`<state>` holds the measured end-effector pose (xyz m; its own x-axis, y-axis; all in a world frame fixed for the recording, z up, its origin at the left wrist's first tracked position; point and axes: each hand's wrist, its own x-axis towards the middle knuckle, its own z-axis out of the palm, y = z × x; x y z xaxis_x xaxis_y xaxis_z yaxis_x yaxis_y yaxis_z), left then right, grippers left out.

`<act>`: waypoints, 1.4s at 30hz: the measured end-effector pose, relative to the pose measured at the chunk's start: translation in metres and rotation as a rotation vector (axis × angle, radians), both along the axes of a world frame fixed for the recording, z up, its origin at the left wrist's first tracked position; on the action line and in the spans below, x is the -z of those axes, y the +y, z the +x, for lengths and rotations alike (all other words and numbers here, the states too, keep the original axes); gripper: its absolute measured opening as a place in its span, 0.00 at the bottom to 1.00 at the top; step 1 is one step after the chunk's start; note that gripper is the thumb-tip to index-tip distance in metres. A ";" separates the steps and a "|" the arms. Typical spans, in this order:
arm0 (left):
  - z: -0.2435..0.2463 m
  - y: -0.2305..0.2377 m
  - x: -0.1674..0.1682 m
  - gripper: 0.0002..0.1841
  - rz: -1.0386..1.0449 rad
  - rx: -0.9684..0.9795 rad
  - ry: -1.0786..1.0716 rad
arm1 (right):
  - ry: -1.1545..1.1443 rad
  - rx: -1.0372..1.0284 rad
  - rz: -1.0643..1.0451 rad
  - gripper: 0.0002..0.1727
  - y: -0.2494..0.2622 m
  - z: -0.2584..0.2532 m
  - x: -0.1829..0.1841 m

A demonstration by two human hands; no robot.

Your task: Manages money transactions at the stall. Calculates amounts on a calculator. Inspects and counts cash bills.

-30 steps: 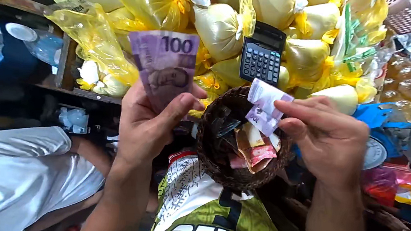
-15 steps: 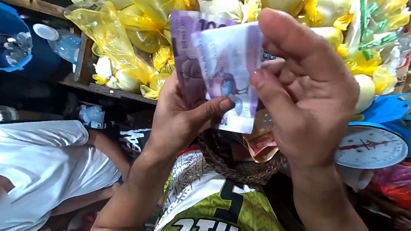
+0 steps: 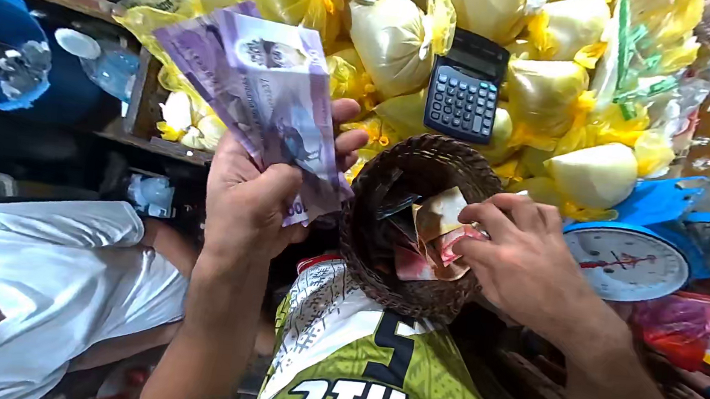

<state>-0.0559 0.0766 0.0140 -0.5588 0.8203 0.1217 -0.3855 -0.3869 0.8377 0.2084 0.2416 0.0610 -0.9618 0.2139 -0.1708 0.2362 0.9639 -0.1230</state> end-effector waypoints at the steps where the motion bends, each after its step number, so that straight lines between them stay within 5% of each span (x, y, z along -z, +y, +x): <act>1: 0.000 0.004 -0.003 0.27 0.006 0.011 0.003 | 0.050 -0.004 -0.046 0.12 0.005 -0.001 -0.013; 7: 0.013 0.012 -0.022 0.21 0.016 0.082 0.203 | 0.391 -0.021 -0.333 0.11 0.012 -0.013 -0.081; 10: 0.024 0.020 -0.026 0.37 0.072 0.256 0.378 | 0.550 0.024 -0.419 0.07 0.000 -0.047 -0.081; 13: 0.029 0.018 -0.015 0.32 -0.070 0.221 0.523 | 0.660 0.205 -0.378 0.11 -0.013 -0.074 -0.064; 16: 0.017 0.014 -0.004 0.28 -0.144 -0.005 0.465 | 0.568 0.314 -0.276 0.22 -0.030 -0.077 -0.026; 20: -0.005 0.000 -0.011 0.28 -0.266 -0.223 0.289 | 0.160 0.283 -0.059 0.17 -0.049 -0.062 0.029; 30: 0.001 0.003 -0.003 0.24 -0.213 -0.198 0.298 | -0.021 0.344 0.235 0.06 -0.041 -0.050 0.044; 42: -0.008 0.023 -0.024 0.18 -0.113 0.046 0.507 | 0.249 0.341 -0.377 0.13 0.008 -0.032 -0.015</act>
